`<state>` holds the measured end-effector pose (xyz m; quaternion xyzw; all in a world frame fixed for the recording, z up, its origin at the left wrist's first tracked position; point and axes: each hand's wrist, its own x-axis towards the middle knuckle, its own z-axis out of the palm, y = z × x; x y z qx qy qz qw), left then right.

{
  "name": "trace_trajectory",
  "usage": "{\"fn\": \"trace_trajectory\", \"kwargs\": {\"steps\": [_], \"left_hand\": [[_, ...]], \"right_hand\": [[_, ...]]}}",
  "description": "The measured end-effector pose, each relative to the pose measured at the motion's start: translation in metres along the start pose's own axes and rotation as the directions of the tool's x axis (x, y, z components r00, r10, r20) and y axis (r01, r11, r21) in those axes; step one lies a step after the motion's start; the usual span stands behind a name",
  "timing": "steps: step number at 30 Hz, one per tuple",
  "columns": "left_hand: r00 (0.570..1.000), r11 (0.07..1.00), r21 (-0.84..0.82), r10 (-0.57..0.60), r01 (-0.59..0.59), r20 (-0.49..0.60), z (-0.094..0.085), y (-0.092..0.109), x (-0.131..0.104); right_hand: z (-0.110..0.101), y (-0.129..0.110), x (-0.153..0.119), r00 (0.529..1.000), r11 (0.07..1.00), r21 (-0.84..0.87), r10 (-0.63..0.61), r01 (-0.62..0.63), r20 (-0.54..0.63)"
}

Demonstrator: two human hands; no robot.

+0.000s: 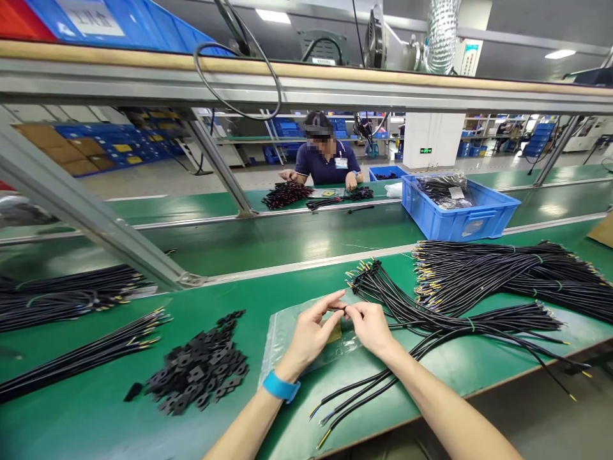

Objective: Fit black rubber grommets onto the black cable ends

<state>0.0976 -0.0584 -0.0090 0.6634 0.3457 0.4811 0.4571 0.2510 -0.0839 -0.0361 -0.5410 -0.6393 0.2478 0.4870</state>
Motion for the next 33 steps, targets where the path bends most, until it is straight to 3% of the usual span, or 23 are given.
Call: {"fn": "trace_trajectory", "kwargs": {"steps": [4,9,12,19,23,28,33], "left_hand": [[1.000,0.998,0.055,0.004,-0.005,0.023,-0.003,0.001,0.003],[0.999,0.999,0.006,-0.042,0.042,-0.015,-0.006,-0.007,0.007],[0.999,0.999,0.008,-0.032,0.032,0.006,-0.006,-0.011,0.006],[0.991,0.988,0.131,0.062,-0.077,0.120,-0.002,-0.007,-0.001],[0.989,0.986,0.137,0.076,-0.093,0.130,0.000,-0.006,0.001],[1.000,0.996,-0.082,-0.017,0.019,0.026,-0.002,-0.008,0.008],[0.988,0.982,-0.130,-0.124,0.135,0.092,-0.003,-0.011,0.010]], "right_hand": [[-0.002,0.002,0.003,0.998,1.000,-0.014,0.015,-0.014,0.053],[-0.008,0.000,-0.001,0.994,0.984,-0.153,-0.102,0.094,-0.047],[-0.009,0.001,-0.003,0.992,0.980,-0.165,-0.121,0.113,-0.040],[-0.008,0.009,0.003,0.994,0.999,0.037,0.019,-0.023,0.103],[-0.011,0.008,0.006,0.993,0.996,0.083,0.010,-0.019,0.116],[-0.015,0.001,0.004,0.980,0.980,-0.100,-0.180,0.172,-0.085],[-0.016,0.000,0.000,0.942,0.912,-0.282,-0.329,0.298,-0.068]]}}
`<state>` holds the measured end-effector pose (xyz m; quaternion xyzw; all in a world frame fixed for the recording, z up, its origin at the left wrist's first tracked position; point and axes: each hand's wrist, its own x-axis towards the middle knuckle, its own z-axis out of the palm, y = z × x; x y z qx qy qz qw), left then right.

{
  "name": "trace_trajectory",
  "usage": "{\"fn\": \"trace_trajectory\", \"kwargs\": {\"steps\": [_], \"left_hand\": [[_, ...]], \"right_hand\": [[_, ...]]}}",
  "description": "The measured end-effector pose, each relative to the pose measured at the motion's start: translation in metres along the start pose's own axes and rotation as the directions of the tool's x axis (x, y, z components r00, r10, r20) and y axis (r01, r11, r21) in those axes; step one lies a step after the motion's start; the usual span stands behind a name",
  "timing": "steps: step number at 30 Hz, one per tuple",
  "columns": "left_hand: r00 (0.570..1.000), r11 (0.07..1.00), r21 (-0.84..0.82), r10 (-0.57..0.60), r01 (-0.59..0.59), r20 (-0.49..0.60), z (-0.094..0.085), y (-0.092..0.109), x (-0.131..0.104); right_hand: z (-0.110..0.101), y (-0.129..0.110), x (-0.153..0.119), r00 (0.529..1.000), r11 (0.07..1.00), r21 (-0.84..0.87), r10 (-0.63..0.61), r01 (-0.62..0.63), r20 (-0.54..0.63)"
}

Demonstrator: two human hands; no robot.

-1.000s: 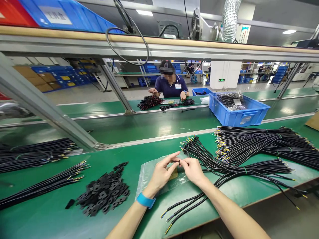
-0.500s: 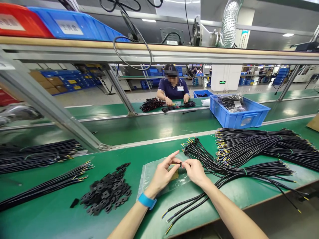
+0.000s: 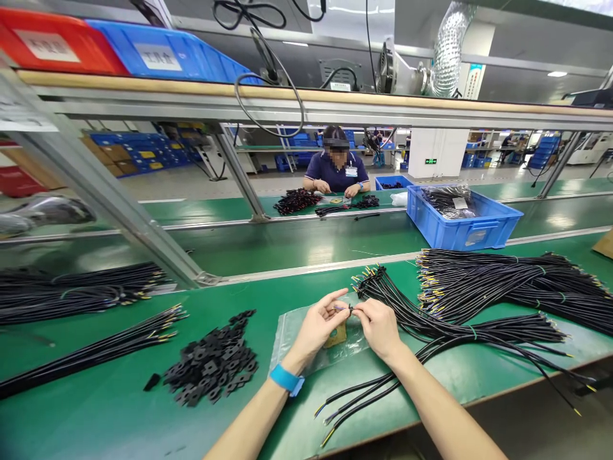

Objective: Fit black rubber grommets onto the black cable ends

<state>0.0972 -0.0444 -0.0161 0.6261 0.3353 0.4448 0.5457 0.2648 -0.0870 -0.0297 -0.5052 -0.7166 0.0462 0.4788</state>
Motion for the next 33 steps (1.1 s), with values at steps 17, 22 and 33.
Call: {"fn": "trace_trajectory", "kwargs": {"steps": [17,22,33], "left_hand": [[0.943,0.819,0.466,0.297,-0.333,0.151,0.004,0.001,-0.009],[0.884,0.503,0.775,0.442,-0.384,0.151,-0.021,0.013,0.000],[0.788,-0.058,0.790,0.147,0.611,-0.598,-0.134,0.001,-0.006]], "right_hand": [[-0.005,0.011,0.006,0.907,0.897,0.309,0.190,-0.316,0.376],[-0.015,0.011,0.008,0.997,1.000,-0.009,-0.014,0.015,0.075],[-0.051,0.038,0.050,0.996,0.796,-0.601,-0.019,0.069,0.089]]}}
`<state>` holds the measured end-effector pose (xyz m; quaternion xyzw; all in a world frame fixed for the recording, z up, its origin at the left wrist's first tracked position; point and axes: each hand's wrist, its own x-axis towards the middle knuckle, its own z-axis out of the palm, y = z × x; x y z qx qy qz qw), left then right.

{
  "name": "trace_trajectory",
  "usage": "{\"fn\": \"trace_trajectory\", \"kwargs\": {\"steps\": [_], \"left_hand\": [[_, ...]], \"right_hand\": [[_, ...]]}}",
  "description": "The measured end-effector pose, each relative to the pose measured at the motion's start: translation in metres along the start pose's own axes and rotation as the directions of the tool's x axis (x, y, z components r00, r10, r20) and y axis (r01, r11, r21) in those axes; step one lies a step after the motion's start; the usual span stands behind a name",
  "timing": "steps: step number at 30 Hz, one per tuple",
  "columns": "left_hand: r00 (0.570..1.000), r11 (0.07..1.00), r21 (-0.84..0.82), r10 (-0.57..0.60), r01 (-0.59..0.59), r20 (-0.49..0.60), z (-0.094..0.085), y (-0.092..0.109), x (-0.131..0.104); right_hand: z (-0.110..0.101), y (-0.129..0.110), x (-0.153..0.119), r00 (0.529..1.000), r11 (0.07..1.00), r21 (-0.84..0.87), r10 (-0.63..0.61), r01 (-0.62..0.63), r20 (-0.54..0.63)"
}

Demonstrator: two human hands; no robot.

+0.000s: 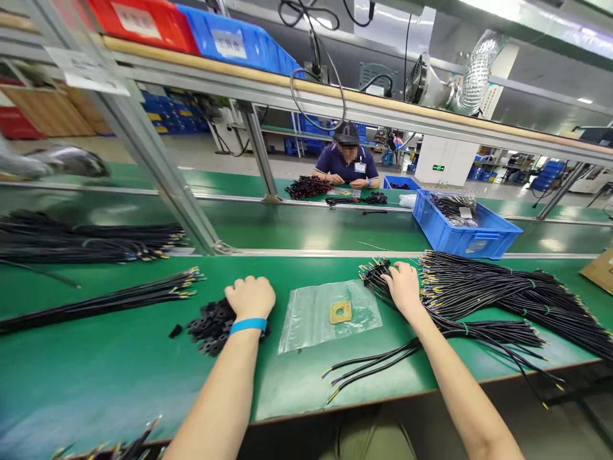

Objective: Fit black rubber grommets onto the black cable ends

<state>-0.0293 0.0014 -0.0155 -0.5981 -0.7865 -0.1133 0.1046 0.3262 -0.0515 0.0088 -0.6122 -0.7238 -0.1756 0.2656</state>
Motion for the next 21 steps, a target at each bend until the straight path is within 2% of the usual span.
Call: {"fn": "trace_trajectory", "kwargs": {"steps": [2,3,4,6,8,11,14,17,19,21], "left_hand": [[0.999,1.000,-0.009,0.024,-0.023,0.029,0.000,0.001,0.000],[0.999,0.999,-0.019,0.033,-0.032,0.034,-0.002,0.002,0.000],[0.999,0.999,-0.028,0.038,-0.037,0.033,-0.004,0.003,0.000],[0.999,0.998,-0.042,0.045,-0.044,0.017,-0.008,0.006,-0.002],[0.999,0.998,-0.044,0.043,-0.044,-0.017,-0.010,0.007,-0.004],[0.996,0.998,-0.038,0.047,-0.050,-0.074,-0.009,0.009,-0.006],[0.994,0.996,-0.060,0.063,-0.069,-0.093,-0.005,0.011,-0.005],[0.994,0.987,-0.119,0.099,-0.105,-0.056,-0.003,0.014,-0.003],[0.987,0.976,-0.151,0.156,-0.159,-0.032,-0.003,0.016,-0.002],[0.978,0.964,-0.167,0.210,-0.208,-0.005,-0.004,0.018,-0.002]], "right_hand": [[-0.012,-0.016,-0.020,0.999,0.989,0.143,-0.050,0.048,0.011],[-0.019,-0.027,-0.032,0.991,0.963,0.251,-0.120,0.102,0.058],[-0.025,-0.039,-0.045,0.971,0.918,0.369,-0.205,0.147,0.123],[-0.034,-0.061,-0.068,0.887,0.821,0.539,-0.379,0.190,0.265],[-0.038,-0.078,-0.085,0.822,0.781,0.599,-0.451,0.175,0.348],[-0.034,-0.089,-0.096,0.801,0.784,0.602,-0.455,0.153,0.389],[-0.029,-0.087,-0.093,0.823,0.781,0.616,-0.415,0.104,0.388],[-0.022,-0.083,-0.084,0.900,0.760,0.648,-0.251,-0.045,0.356],[-0.013,-0.080,-0.076,0.956,0.744,0.660,-0.107,-0.107,0.275],[-0.002,-0.080,-0.069,0.987,0.755,0.647,-0.007,-0.101,0.161]]}}
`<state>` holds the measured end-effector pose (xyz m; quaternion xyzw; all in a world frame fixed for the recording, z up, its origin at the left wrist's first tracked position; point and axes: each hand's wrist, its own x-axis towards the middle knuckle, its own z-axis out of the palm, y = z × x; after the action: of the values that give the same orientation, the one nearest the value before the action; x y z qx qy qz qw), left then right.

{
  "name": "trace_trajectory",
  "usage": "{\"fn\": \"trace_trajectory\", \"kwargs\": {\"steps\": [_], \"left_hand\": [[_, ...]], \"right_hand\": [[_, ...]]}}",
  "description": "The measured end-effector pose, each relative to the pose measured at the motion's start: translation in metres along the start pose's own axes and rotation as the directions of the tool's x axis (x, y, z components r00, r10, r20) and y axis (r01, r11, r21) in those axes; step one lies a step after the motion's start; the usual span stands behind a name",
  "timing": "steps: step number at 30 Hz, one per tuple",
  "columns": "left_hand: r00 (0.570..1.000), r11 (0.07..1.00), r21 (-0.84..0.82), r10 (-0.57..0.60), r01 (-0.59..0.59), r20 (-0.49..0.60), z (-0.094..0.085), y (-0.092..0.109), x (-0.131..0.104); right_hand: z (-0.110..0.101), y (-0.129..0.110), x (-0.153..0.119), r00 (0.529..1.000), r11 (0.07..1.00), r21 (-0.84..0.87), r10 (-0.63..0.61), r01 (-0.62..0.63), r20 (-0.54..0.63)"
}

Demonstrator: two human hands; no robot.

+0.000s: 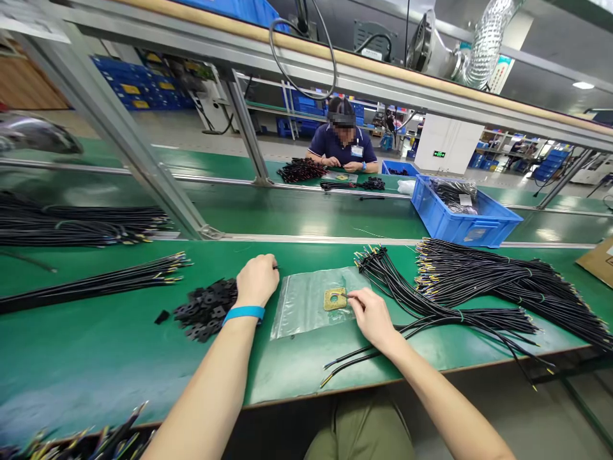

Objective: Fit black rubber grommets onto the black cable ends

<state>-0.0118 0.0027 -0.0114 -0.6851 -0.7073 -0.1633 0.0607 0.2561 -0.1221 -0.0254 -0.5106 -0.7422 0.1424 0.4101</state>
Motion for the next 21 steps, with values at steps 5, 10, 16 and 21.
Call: {"fn": "trace_trajectory", "kwargs": {"steps": [5,10,16,21], "left_hand": [[0.997,0.999,-0.019,0.029,-0.027,0.073,0.000,0.001,-0.001],[0.995,0.999,-0.016,0.046,-0.044,0.091,0.000,0.002,-0.002],[0.995,0.999,0.026,0.033,-0.035,0.092,0.001,0.004,-0.004],[0.999,0.998,-0.051,0.048,-0.046,0.023,0.000,0.004,-0.004]], "right_hand": [[0.015,0.012,0.012,0.991,0.988,-0.127,-0.100,0.089,-0.088],[0.016,0.015,0.007,0.990,0.984,-0.140,-0.119,0.107,-0.075],[0.015,0.015,0.006,0.949,0.876,-0.404,-0.162,0.264,0.270],[0.014,0.011,0.007,0.950,0.844,-0.474,-0.120,0.251,0.289]]}}
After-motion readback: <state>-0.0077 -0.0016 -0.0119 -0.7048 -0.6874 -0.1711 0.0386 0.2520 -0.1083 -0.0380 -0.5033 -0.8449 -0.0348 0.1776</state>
